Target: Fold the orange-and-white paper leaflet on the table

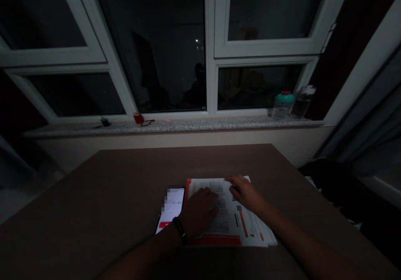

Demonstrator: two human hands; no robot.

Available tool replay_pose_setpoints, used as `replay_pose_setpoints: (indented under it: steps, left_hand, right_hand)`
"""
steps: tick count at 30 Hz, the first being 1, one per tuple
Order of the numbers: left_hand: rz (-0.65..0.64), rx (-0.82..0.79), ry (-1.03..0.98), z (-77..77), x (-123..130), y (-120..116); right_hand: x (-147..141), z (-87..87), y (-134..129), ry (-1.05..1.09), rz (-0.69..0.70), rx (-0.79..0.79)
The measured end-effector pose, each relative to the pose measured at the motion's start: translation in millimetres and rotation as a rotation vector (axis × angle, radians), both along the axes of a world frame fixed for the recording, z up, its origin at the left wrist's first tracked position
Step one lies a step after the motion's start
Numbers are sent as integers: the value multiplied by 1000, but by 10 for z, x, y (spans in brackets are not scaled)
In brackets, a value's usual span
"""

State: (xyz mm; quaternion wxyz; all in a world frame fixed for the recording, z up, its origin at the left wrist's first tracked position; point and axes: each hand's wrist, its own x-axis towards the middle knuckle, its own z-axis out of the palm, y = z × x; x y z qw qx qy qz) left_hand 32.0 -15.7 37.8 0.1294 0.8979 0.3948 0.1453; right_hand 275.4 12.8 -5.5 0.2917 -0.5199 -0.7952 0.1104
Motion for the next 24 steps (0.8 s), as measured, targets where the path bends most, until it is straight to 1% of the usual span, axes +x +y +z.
replay_pose_setpoints:
  steps: [3,7,11,17,24]
  left_hand:
    - [-7,2,-37,-42,-11,25]
    - [-2,-63,-102,-52,-13,42]
    - [12,-95,-144,-35,-11,49]
    - [30,-172,-171,17,-30,78]
    - [24,-234,-188,54,-50,140]
  right_hand:
    - [7,-35,14,21,4,-3]
    - [11,-22,13,34,24,-1]
    - [-20,-1,-13,54,75,5]
    - [-68,42,-69,70,182,-50]
    - [-74,127,-100,94,230,-92]
